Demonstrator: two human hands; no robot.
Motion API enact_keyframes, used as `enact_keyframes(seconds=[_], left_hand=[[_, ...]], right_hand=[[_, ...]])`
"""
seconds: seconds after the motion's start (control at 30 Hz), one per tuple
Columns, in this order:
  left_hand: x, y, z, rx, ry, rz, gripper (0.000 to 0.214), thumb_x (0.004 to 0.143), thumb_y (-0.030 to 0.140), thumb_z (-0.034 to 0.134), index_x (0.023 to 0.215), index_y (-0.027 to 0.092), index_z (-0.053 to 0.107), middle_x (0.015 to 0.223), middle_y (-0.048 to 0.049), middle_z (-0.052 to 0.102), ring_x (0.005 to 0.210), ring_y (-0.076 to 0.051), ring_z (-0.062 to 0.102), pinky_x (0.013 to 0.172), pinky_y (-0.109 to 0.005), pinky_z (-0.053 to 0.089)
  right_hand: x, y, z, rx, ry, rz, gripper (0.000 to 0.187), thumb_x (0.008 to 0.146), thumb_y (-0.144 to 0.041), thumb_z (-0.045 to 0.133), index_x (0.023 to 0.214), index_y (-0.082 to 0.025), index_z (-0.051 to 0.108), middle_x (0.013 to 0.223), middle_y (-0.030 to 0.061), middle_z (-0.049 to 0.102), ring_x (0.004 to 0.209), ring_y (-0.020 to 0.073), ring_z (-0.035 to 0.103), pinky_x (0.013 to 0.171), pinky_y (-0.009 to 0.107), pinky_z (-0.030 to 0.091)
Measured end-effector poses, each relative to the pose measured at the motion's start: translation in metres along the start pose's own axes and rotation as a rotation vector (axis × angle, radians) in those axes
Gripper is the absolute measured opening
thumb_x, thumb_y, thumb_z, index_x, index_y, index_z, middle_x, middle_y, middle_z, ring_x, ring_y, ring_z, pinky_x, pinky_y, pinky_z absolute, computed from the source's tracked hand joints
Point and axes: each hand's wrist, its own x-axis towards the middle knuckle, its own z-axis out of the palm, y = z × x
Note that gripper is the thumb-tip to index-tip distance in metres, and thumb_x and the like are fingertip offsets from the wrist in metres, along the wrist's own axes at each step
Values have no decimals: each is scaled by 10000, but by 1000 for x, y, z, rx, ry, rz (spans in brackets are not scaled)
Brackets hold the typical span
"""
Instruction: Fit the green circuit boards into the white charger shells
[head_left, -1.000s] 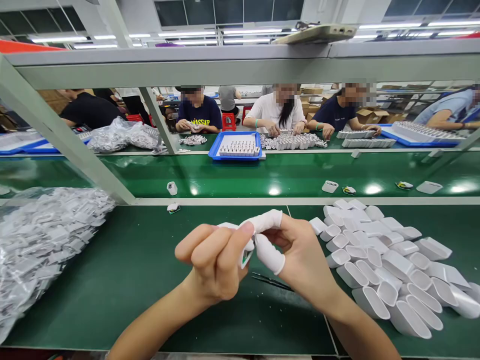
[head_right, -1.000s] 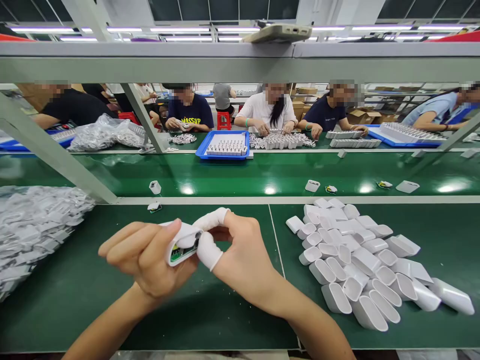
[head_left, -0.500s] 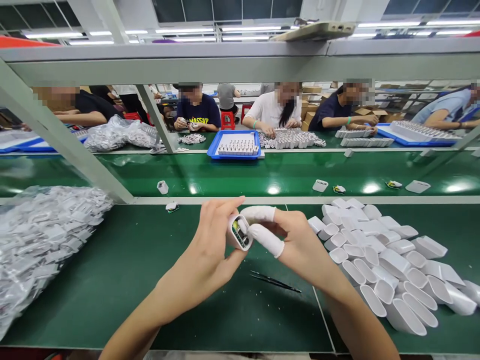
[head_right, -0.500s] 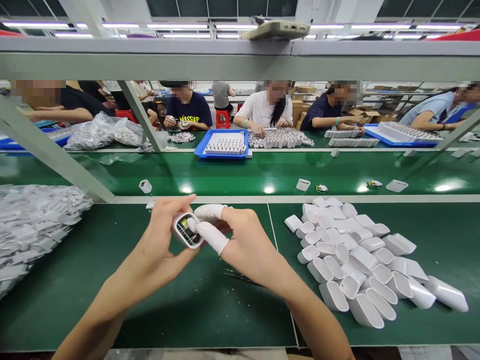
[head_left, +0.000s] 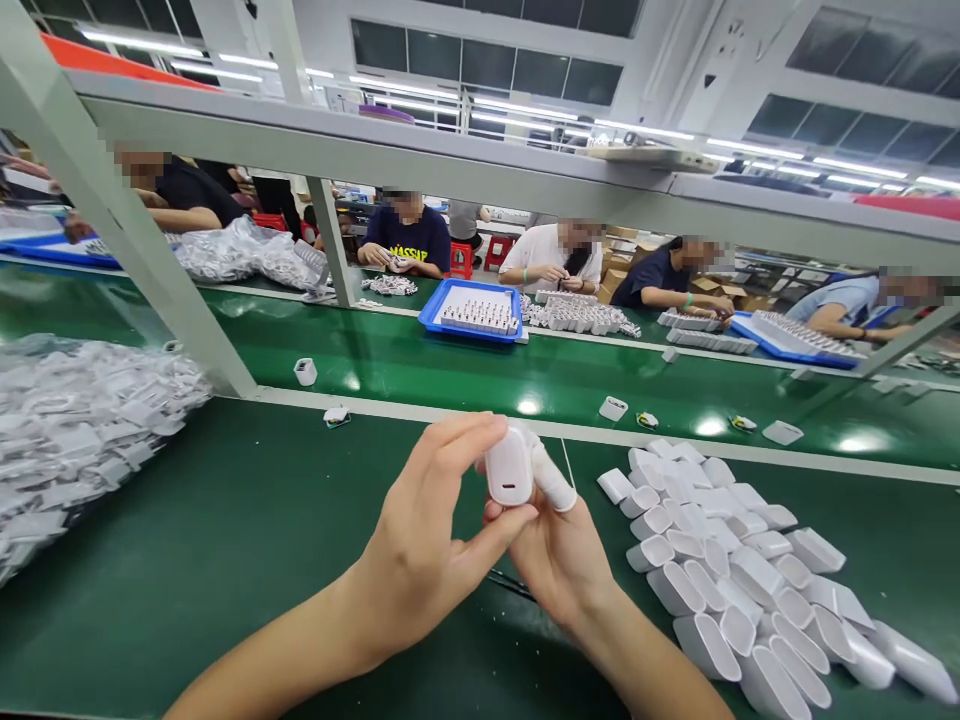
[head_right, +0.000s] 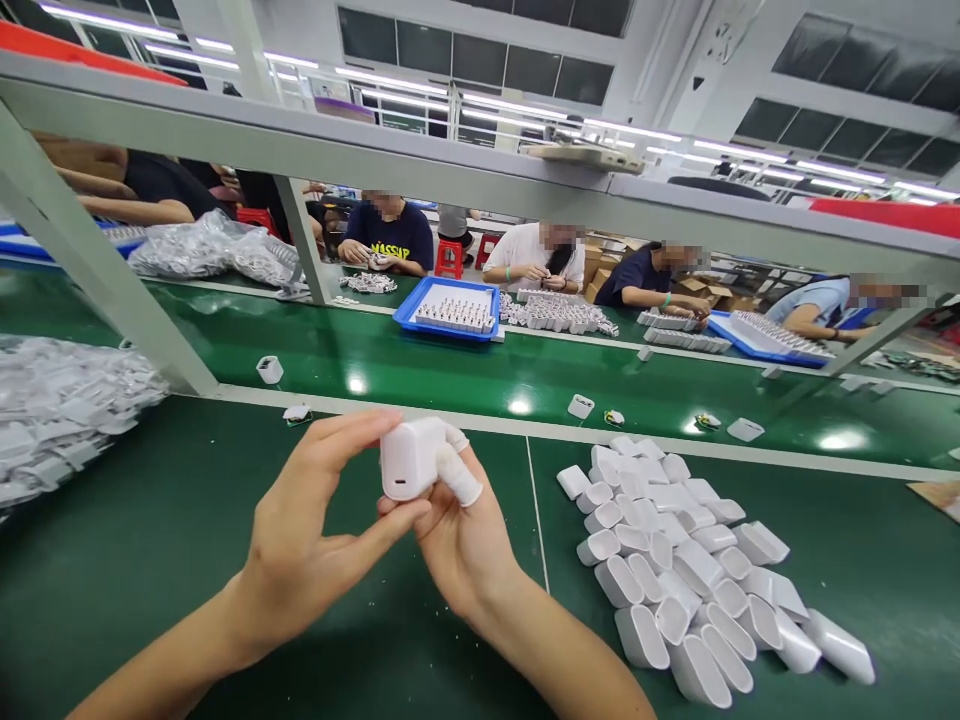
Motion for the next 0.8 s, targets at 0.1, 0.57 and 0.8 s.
enact_keyframes(seconds=[0.1, 0.57, 0.8], left_hand=[[-2, 0, 0, 17, 11, 3, 469, 831, 107, 661, 1258, 143, 470, 1135, -113, 621, 1065, -200, 625, 889, -338, 586], [5, -47, 8, 328, -402, -107, 442, 842, 93, 559, 1277, 128, 492, 1312, -182, 576, 1261, -343, 533, 1005, -522, 486], [-3, -59, -17, 283, -775, -208, 237, 861, 220, 529, 1077, 189, 622, 1110, -113, 690, 1054, -294, 663, 828, -387, 529]], right_hand=[[0, 2, 3, 51, -19, 24, 241, 755, -408, 698, 852, -238, 558, 650, -42, 605, 469, 94, 574, 461, 188, 534], [111, 12, -66, -1313, 280, -300, 312, 994, -371, 434, 1226, -173, 502, 1088, 71, 656, 885, 170, 673, 771, 349, 578], [169, 21, -87, -1940, 372, 39, 339, 934, -344, 593, 1222, -167, 566, 1214, 85, 608, 1020, 214, 634, 855, 424, 553]])
